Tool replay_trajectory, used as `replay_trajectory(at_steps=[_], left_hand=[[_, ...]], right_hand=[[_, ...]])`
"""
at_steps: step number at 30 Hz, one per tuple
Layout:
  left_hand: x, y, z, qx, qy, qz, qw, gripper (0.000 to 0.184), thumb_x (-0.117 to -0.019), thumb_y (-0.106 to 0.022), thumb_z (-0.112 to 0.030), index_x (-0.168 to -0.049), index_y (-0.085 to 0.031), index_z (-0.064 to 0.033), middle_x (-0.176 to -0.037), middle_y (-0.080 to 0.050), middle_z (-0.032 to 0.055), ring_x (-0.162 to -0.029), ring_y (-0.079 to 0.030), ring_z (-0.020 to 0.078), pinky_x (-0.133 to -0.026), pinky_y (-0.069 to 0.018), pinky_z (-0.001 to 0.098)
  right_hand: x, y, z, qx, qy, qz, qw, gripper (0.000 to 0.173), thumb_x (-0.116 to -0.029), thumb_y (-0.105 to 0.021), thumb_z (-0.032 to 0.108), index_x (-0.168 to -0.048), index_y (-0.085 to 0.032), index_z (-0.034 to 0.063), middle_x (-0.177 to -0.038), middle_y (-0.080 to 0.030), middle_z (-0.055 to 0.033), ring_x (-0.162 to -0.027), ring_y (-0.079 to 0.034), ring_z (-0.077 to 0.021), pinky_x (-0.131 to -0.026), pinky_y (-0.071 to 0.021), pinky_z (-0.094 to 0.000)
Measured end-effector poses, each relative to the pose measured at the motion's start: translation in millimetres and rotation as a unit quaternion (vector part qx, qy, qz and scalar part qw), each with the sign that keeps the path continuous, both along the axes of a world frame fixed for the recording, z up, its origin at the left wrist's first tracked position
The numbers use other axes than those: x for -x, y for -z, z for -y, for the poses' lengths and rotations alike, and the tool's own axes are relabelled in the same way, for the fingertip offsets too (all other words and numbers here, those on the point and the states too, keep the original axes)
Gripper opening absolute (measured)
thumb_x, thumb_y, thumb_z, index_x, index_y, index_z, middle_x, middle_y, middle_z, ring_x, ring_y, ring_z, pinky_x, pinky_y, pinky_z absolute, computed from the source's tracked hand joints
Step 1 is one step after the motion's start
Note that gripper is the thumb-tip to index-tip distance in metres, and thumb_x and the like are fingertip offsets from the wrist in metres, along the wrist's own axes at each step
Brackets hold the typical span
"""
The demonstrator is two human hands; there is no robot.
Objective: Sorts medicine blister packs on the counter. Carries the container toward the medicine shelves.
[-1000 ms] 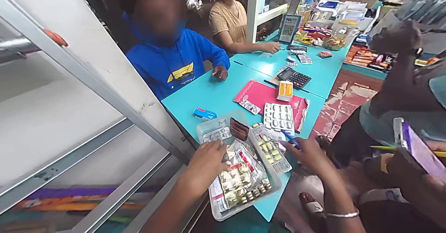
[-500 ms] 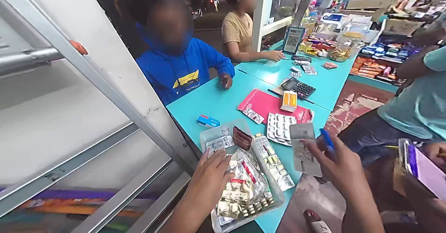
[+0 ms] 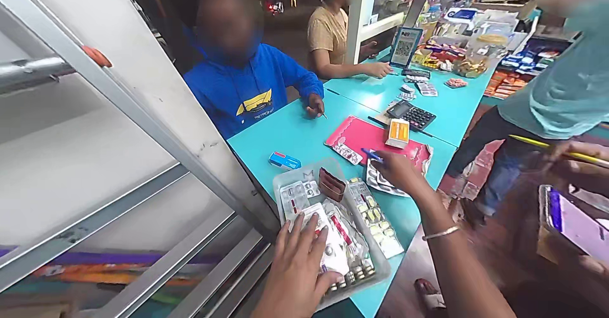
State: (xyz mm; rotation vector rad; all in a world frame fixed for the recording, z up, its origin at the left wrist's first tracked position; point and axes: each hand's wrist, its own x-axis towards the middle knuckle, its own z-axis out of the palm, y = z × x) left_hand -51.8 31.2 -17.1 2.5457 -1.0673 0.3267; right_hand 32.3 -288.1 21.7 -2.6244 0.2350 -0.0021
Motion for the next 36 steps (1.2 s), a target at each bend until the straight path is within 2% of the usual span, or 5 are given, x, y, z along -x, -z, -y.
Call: replay_trajectory(at_steps=[7, 14, 25, 28, 36], left_hand=[[-4, -4, 0, -0.029, 0.009, -0.03, 0.999, 0.084, -0.0707, -0.08, -0.061, -0.137, -0.066, -0.0119, -0.151, -0.053, 0.0173, -0.138, -0.049, 0.0473, -0.104, -0.0441, 0.065], [-14, -13, 16, -0.02, 0.056, -0.076, 0.995, 0.078, -0.0757, -0.078, -0.059, -0.14, -0.064, -0.0167, -0.151, -0.053, 0.0142, -0.137, -0.047, 0.0483, -0.099, -0.0477, 0.063], [-30, -18, 32, -0.031, 0.234, -0.318, 0.918, 0.062, -0.1062, -0.052, -0.038, -0.151, -0.043, 0.0045, -0.163, -0.028, 0.0274, -0.155, -0.017, 0.0438, -0.126, -0.0133, 0.0545], [-25, -22, 28, -0.039, 0.215, -0.284, 0.934, 0.057, -0.1075, -0.05, -0.035, -0.15, -0.046, 0.0029, -0.163, -0.031, 0.0262, -0.154, -0.022, 0.0418, -0.126, -0.0169, 0.053], [-10, -16, -27, 0.141, 0.064, -0.062, 0.986, 0.044, -0.103, -0.055, -0.039, -0.13, -0.069, -0.008, -0.142, -0.062, 0.0138, -0.138, -0.053, 0.0329, -0.115, -0.042, 0.0491]], right_hand=[[-40, -1, -14, 0.059, -0.013, -0.052, 0.997, 0.031, -0.1017, -0.061, 0.023, -0.125, -0.07, 0.0051, -0.115, -0.069, -0.026, -0.11, -0.065, -0.0475, -0.089, -0.0475, -0.0696], [37, 5, -11, 0.104, 0.172, -0.102, 0.974, 0.091, -0.0893, -0.075, 0.054, -0.153, -0.039, -0.0017, -0.119, -0.065, -0.0345, -0.112, -0.064, -0.0533, -0.091, -0.048, -0.0687], [44, 17, -7, 0.015, 0.227, -0.01, 0.974, 0.106, -0.0804, -0.088, 0.025, -0.159, -0.023, -0.0038, -0.14, -0.047, -0.0429, -0.117, -0.056, -0.0615, -0.093, -0.0456, -0.0733], [44, 16, -4, -0.061, 0.208, 0.059, 0.974, 0.097, -0.0828, -0.086, 0.019, -0.157, -0.028, -0.0038, -0.13, -0.056, -0.0391, -0.117, -0.058, -0.0561, -0.097, -0.0442, -0.0722], [65, -6, -27, -0.001, 0.096, 0.227, 0.969, 0.026, -0.0948, -0.059, 0.0, -0.118, -0.069, -0.0045, -0.084, -0.068, -0.0244, -0.07, -0.063, -0.0376, -0.066, -0.0494, -0.0589]])
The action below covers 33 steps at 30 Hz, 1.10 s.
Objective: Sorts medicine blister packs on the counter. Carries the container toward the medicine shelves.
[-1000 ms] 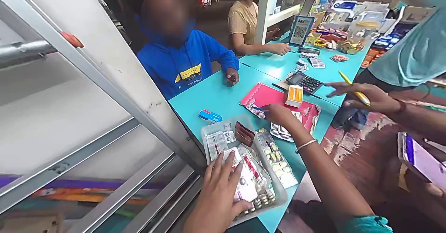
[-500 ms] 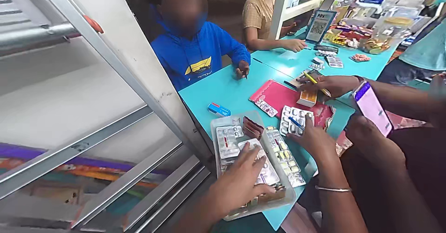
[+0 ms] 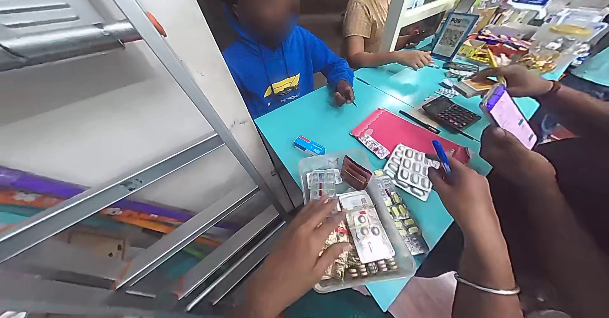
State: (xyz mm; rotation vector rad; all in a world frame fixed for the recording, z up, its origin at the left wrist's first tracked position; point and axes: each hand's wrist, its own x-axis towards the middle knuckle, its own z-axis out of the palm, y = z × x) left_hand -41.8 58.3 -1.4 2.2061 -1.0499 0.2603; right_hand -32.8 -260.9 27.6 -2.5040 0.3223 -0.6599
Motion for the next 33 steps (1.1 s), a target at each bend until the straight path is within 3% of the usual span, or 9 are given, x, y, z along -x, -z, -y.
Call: replay_trajectory(at_steps=[4, 6, 9, 14, 18, 23, 26, 30, 33], left_hand=[[0, 9, -12, 0.015, -0.04, 0.017, 0.999, 0.043, -0.1021, -0.055, -0.041, -0.128, -0.071, -0.011, -0.14, -0.063, 0.0119, -0.138, -0.054, 0.0294, -0.116, -0.0416, 0.0476], [3, 16, -12, 0.017, -0.031, 0.006, 0.999, 0.044, -0.1022, -0.054, -0.042, -0.129, -0.071, -0.0104, -0.142, -0.062, 0.0137, -0.139, -0.052, 0.0299, -0.117, -0.0405, 0.0475], [8, 30, -6, -0.001, -0.019, -0.008, 1.0, 0.048, -0.1027, -0.053, -0.043, -0.135, -0.066, -0.0102, -0.149, -0.055, 0.0164, -0.145, -0.045, 0.0336, -0.119, -0.0342, 0.0536], [11, 39, -1, 0.013, -0.018, -0.024, 0.999, 0.047, -0.1047, -0.05, -0.038, -0.14, -0.062, -0.0087, -0.154, -0.049, 0.016, -0.149, -0.037, 0.0374, -0.121, -0.0304, 0.0554], [11, 40, -2, 0.021, -0.014, -0.039, 0.999, 0.049, -0.1058, -0.049, -0.038, -0.144, -0.058, -0.0091, -0.157, -0.046, 0.0152, -0.15, -0.034, 0.0357, -0.122, -0.0293, 0.0539], [13, 39, -1, 0.04, -0.022, -0.055, 0.997, 0.052, -0.1067, -0.047, -0.039, -0.146, -0.055, -0.0064, -0.156, -0.047, 0.0151, -0.15, -0.035, 0.0337, -0.122, -0.0292, 0.0532], [15, 38, -2, 0.086, -0.028, -0.069, 0.994, 0.058, -0.1073, -0.047, -0.042, -0.15, -0.048, -0.0036, -0.158, -0.043, 0.0185, -0.152, -0.034, 0.0286, -0.124, -0.029, 0.0475], [15, 35, -5, 0.174, -0.051, -0.03, 0.983, 0.061, -0.1086, -0.039, -0.048, -0.153, -0.042, -0.0061, -0.161, -0.038, 0.0173, -0.149, -0.038, 0.0181, -0.121, -0.0348, 0.0349], [16, 24, -7, 0.184, -0.057, 0.018, 0.981, 0.056, -0.1112, -0.026, -0.046, -0.151, -0.045, -0.0113, -0.161, -0.04, 0.0103, -0.151, -0.034, 0.0162, -0.125, -0.0294, 0.0398]], right_hand=[[-1, -4, 4, -0.012, 0.083, -0.177, 0.981, 0.04, -0.1014, -0.063, 0.022, -0.128, -0.062, -0.0076, -0.109, -0.065, -0.0369, -0.102, -0.063, -0.0557, -0.086, -0.0461, -0.0727], [-8, -2, 4, -0.028, 0.13, -0.279, 0.951, 0.06, -0.1022, -0.061, 0.043, -0.137, -0.056, -0.0059, -0.124, -0.063, -0.0348, -0.119, -0.06, -0.0519, -0.097, -0.0438, -0.0685], [-13, 12, 7, -0.057, 0.147, -0.31, 0.937, 0.074, -0.1011, -0.06, 0.048, -0.147, -0.043, -0.0083, -0.134, -0.059, -0.0336, -0.127, -0.056, -0.0495, -0.104, -0.0419, -0.0655], [-14, 62, 36, -0.195, 0.07, -0.132, 0.969, 0.066, -0.0975, -0.069, 0.02, -0.15, -0.039, -0.0067, -0.115, -0.062, -0.0379, -0.103, -0.063, -0.0504, -0.092, -0.0465, -0.0659], [-7, 73, 49, -0.269, 0.036, -0.031, 0.962, 0.058, -0.0946, -0.069, 0.02, -0.144, -0.048, -0.0008, -0.092, -0.062, -0.0133, -0.07, -0.055, -0.0157, -0.063, -0.0487, -0.0373], [32, 22, 41, -0.195, -0.005, 0.091, 0.976, 0.049, -0.0967, -0.063, 0.024, -0.134, -0.056, -0.0072, -0.104, -0.068, -0.0131, -0.072, -0.061, -0.0053, -0.065, -0.0529, -0.0243], [58, -12, 17, -0.177, -0.111, 0.111, 0.972, 0.046, -0.0967, -0.065, 0.028, -0.135, -0.057, 0.0019, -0.094, -0.068, 0.0062, -0.071, -0.06, 0.0068, -0.062, -0.0518, -0.0126], [67, -5, -38, -0.136, -0.274, 0.041, 0.951, 0.036, -0.0993, -0.063, 0.025, -0.131, -0.064, 0.0074, -0.096, -0.073, -0.0002, -0.07, -0.064, 0.0013, -0.061, -0.0554, -0.0172], [67, 13, -76, -0.075, -0.362, -0.028, 0.929, 0.032, -0.0945, -0.066, 0.016, -0.126, -0.068, 0.011, -0.087, -0.071, -0.0054, -0.065, -0.065, -0.0129, -0.058, -0.0562, -0.0295]])
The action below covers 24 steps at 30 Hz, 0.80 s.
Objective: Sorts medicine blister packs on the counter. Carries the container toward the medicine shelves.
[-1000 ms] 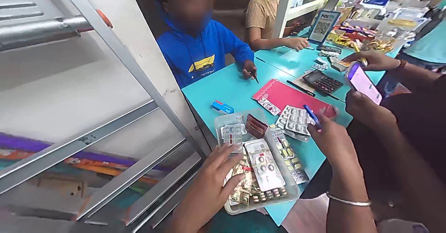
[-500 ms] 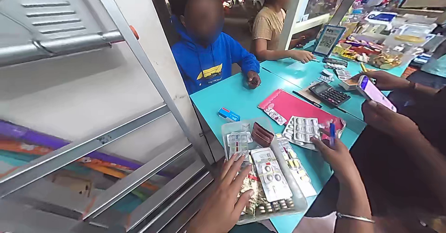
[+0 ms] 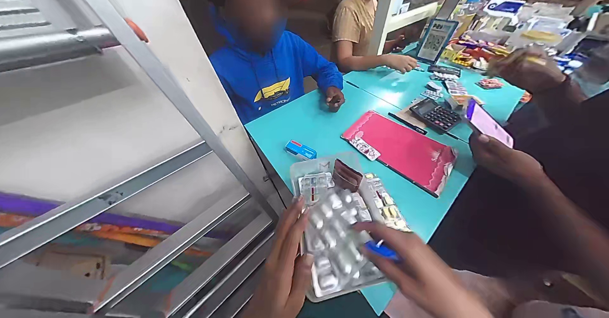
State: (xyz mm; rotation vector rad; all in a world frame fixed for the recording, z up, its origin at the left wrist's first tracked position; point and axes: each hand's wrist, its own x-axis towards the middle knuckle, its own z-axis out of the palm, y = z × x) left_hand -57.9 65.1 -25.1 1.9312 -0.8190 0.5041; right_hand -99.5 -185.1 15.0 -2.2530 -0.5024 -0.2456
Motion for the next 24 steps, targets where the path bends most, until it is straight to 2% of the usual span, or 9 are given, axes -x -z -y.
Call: replay_trajectory(at_steps=[2, 4, 6, 9, 11, 13, 16, 18, 24], left_hand=[[3, -7, 1, -0.051, 0.001, 0.012, 0.999, 0.055, -0.1114, -0.023, -0.046, -0.145, -0.053, -0.013, -0.158, -0.045, 0.0101, -0.152, -0.032, 0.0201, -0.126, -0.025, 0.0461], [7, -12, 6, -0.138, 0.008, 0.015, 0.99, 0.054, -0.1117, -0.024, -0.042, -0.138, -0.061, -0.0144, -0.152, -0.053, 0.0115, -0.15, -0.037, 0.0259, -0.123, -0.0227, 0.0549], [7, -15, 13, -0.212, 0.03, 0.0, 0.977, 0.049, -0.1109, -0.03, -0.038, -0.136, -0.066, -0.0173, -0.149, -0.057, 0.0092, -0.147, -0.043, 0.0319, -0.119, -0.0224, 0.0657], [3, -17, 19, -0.284, 0.076, -0.056, 0.954, 0.043, -0.1073, -0.045, -0.038, -0.14, -0.064, -0.0191, -0.152, -0.054, 0.0084, -0.146, -0.041, 0.0404, -0.113, -0.0172, 0.0781], [0, -17, 21, -0.303, 0.097, -0.082, 0.945, 0.042, -0.1068, -0.048, -0.036, -0.141, -0.064, -0.0193, -0.153, -0.053, 0.0089, -0.147, -0.04, 0.0412, -0.113, -0.012, 0.0799], [0, -14, 20, -0.299, 0.097, -0.086, 0.945, 0.04, -0.106, -0.05, -0.035, -0.137, -0.067, -0.0179, -0.151, -0.055, 0.0089, -0.146, -0.041, 0.0404, -0.113, -0.011, 0.0798], [1, -12, 20, -0.294, 0.088, -0.088, 0.948, 0.038, -0.1049, -0.052, -0.035, -0.133, -0.07, -0.0174, -0.149, -0.057, 0.0084, -0.145, -0.043, 0.0397, -0.113, -0.0115, 0.0793], [-1, -13, 22, -0.292, 0.09, -0.091, 0.948, 0.037, -0.1044, -0.053, -0.032, -0.133, -0.07, -0.0168, -0.148, -0.058, 0.0094, -0.144, -0.044, 0.0404, -0.113, -0.011, 0.0796], [1, -12, 22, -0.289, 0.086, -0.086, 0.95, 0.036, -0.1039, -0.053, -0.031, -0.132, -0.071, -0.0174, -0.146, -0.059, 0.0085, -0.143, -0.045, 0.0396, -0.113, -0.0115, 0.0788]], right_hand=[[6, -4, -15, 0.093, -0.017, -0.029, 0.995, 0.038, -0.0854, -0.072, 0.01, -0.124, -0.069, 0.0088, -0.087, -0.072, -0.0104, -0.065, -0.07, -0.0255, -0.055, -0.0582, -0.0444], [14, -19, -20, 0.165, -0.014, -0.073, 0.984, 0.038, -0.0874, -0.075, 0.016, -0.125, -0.071, 0.0104, -0.092, -0.072, -0.0153, -0.068, -0.072, -0.0326, -0.054, -0.0567, -0.0503], [19, -28, -9, 0.18, 0.007, -0.074, 0.981, 0.036, -0.0934, -0.072, 0.032, -0.124, -0.073, 0.0139, -0.098, -0.074, -0.0139, -0.072, -0.073, -0.0307, -0.056, -0.0575, -0.049], [12, -21, 26, 0.116, 0.105, 0.008, 0.988, 0.032, -0.0893, -0.071, 0.026, -0.119, -0.075, 0.0122, -0.093, -0.076, -0.0055, -0.071, -0.073, -0.0218, -0.059, -0.0598, -0.0439], [-7, -14, 52, 0.103, 0.204, 0.037, 0.973, 0.031, -0.0929, -0.064, 0.022, -0.119, -0.073, 0.0099, -0.086, -0.074, -0.0036, -0.067, -0.069, -0.0195, -0.06, -0.0586, -0.0422], [-43, -8, 71, 0.109, 0.284, 0.004, 0.953, 0.029, -0.0998, -0.058, 0.017, -0.124, -0.07, 0.0066, -0.083, -0.071, -0.0118, -0.068, -0.068, -0.0291, -0.063, -0.0558, -0.0511], [-110, 6, 83, 0.174, 0.304, -0.149, 0.925, 0.041, -0.107, -0.052, 0.029, -0.145, -0.058, 0.0133, -0.107, -0.073, -0.0225, -0.096, -0.07, -0.044, -0.082, -0.0523, -0.0637], [-140, 13, 82, 0.218, 0.279, -0.212, 0.911, 0.048, -0.1072, -0.052, 0.037, -0.151, -0.052, 0.0171, -0.115, -0.071, -0.0227, -0.105, -0.068, -0.0447, -0.087, -0.0509, -0.0637], [-163, -5, 69, 0.228, 0.302, -0.271, 0.885, 0.044, -0.1045, -0.054, 0.03, -0.141, -0.059, 0.0047, -0.134, -0.063, -0.0256, -0.125, -0.06, -0.0444, -0.102, -0.0435, -0.0629]])
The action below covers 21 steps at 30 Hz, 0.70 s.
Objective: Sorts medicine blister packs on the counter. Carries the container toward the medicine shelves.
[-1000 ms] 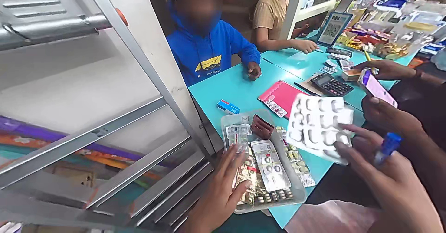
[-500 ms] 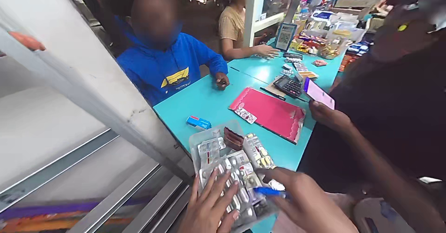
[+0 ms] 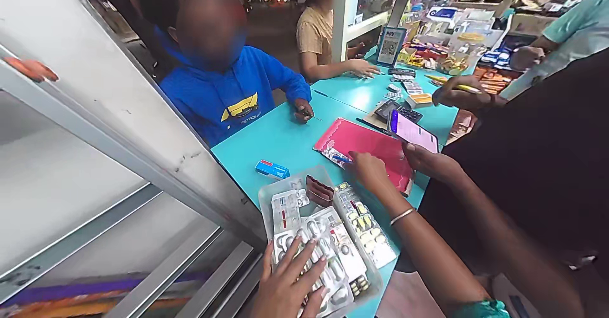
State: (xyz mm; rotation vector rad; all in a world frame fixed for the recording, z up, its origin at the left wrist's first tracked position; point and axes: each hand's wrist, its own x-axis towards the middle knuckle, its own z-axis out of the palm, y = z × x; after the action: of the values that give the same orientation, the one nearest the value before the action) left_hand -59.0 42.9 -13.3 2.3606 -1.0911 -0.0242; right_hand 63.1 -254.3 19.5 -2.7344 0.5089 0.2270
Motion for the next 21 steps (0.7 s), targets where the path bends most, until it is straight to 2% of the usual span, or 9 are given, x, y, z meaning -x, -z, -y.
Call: replay_trajectory(at_steps=[2, 4, 7, 11, 12, 14, 17, 19, 21], left_hand=[[-1, -1, 0, 0.001, 0.0, -0.001, 1.0, 0.036, -0.1038, -0.054, -0.031, -0.131, -0.071, -0.0166, -0.146, -0.06, 0.0096, -0.143, -0.046, 0.0405, -0.112, -0.0123, 0.0793], [-1, 0, -1, 0.0, 0.001, -0.005, 1.0, 0.036, -0.1045, -0.053, -0.032, -0.132, -0.071, -0.0165, -0.146, -0.06, 0.0097, -0.143, -0.045, 0.0406, -0.113, -0.0116, 0.0792], [-1, 1, -1, 0.003, 0.002, -0.009, 1.0, 0.036, -0.1047, -0.053, -0.031, -0.132, -0.071, -0.0159, -0.147, -0.059, 0.0102, -0.144, -0.044, 0.041, -0.113, -0.0104, 0.0795], [-2, 2, 0, 0.002, 0.006, -0.001, 1.0, 0.036, -0.1038, -0.054, -0.031, -0.132, -0.071, -0.0168, -0.147, -0.059, 0.0096, -0.144, -0.044, 0.041, -0.112, -0.0109, 0.0798], [-1, 2, 0, 0.003, 0.005, -0.002, 1.0, 0.036, -0.1038, -0.054, -0.03, -0.132, -0.071, -0.0168, -0.147, -0.059, 0.0095, -0.144, -0.044, 0.041, -0.112, -0.0109, 0.0798], [0, 2, 0, 0.007, -0.001, 0.007, 1.0, 0.036, -0.1036, -0.054, -0.031, -0.132, -0.071, -0.0172, -0.147, -0.059, 0.0086, -0.144, -0.045, 0.0401, -0.113, -0.0115, 0.0794], [2, 7, 0, 0.017, -0.013, 0.037, 0.999, 0.037, -0.1038, -0.052, -0.036, -0.132, -0.071, -0.0204, -0.147, -0.059, 0.005, -0.143, -0.046, 0.0363, -0.113, -0.0145, 0.078], [0, 9, -2, 0.034, -0.005, 0.042, 0.999, 0.039, -0.1042, -0.051, -0.04, -0.132, -0.071, -0.0198, -0.147, -0.059, 0.0063, -0.144, -0.046, 0.0363, -0.113, -0.0152, 0.0782], [-3, 11, -4, 0.086, -0.002, 0.04, 0.995, 0.039, -0.103, -0.054, -0.039, -0.128, -0.072, -0.0166, -0.144, -0.061, 0.0102, -0.143, -0.047, 0.0365, -0.114, -0.0161, 0.0772]], right_hand=[[-5, -7, 14, -0.004, 0.02, -0.002, 1.0, 0.04, -0.1056, -0.051, 0.027, -0.132, -0.063, 0.0, -0.132, -0.063, -0.0258, -0.124, -0.06, -0.0429, -0.102, -0.0445, -0.0622], [-14, 9, 34, -0.009, 0.001, 0.047, 0.999, 0.039, -0.1031, -0.058, 0.032, -0.121, -0.068, -0.0013, -0.119, -0.068, -0.0262, -0.114, -0.064, -0.0439, -0.094, -0.0476, -0.0636], [-20, 23, 29, -0.002, -0.054, 0.045, 0.998, 0.056, -0.096, -0.067, 0.045, -0.133, -0.064, 0.0029, -0.118, -0.069, -0.0249, -0.112, -0.065, -0.0446, -0.092, -0.049, -0.0655], [-24, 26, 34, -0.027, -0.023, 0.061, 0.997, 0.048, -0.092, -0.071, 0.039, -0.121, -0.068, 0.0006, -0.113, -0.069, -0.0247, -0.108, -0.066, -0.0433, -0.089, -0.0496, -0.0649], [-23, 21, 40, -0.038, -0.001, 0.068, 0.997, 0.048, -0.0924, -0.071, 0.039, -0.121, -0.068, -0.0006, -0.116, -0.069, -0.0255, -0.111, -0.065, -0.0433, -0.091, -0.049, -0.0647], [-15, 7, 51, -0.053, 0.041, 0.05, 0.997, 0.053, -0.0964, -0.068, 0.037, -0.131, -0.062, -0.0028, -0.129, -0.064, -0.0275, -0.123, -0.06, -0.0437, -0.102, -0.0441, -0.0628], [0, 13, 59, -0.038, 0.05, 0.059, 0.996, 0.071, -0.0962, -0.069, 0.047, -0.143, -0.051, -0.0045, -0.127, -0.063, -0.0313, -0.121, -0.06, -0.0485, -0.102, -0.0434, -0.0663], [25, 19, 50, -0.043, 0.033, 0.097, 0.994, 0.07, -0.0969, -0.068, 0.046, -0.144, -0.052, -0.0029, -0.118, -0.066, -0.0334, -0.112, -0.063, -0.0525, -0.095, -0.046, -0.0703], [57, 26, 37, -0.082, 0.014, 0.128, 0.988, 0.059, -0.0965, -0.069, 0.045, -0.133, -0.062, -0.0019, -0.103, -0.069, -0.0306, -0.095, -0.067, -0.0494, -0.084, -0.0499, -0.0697]])
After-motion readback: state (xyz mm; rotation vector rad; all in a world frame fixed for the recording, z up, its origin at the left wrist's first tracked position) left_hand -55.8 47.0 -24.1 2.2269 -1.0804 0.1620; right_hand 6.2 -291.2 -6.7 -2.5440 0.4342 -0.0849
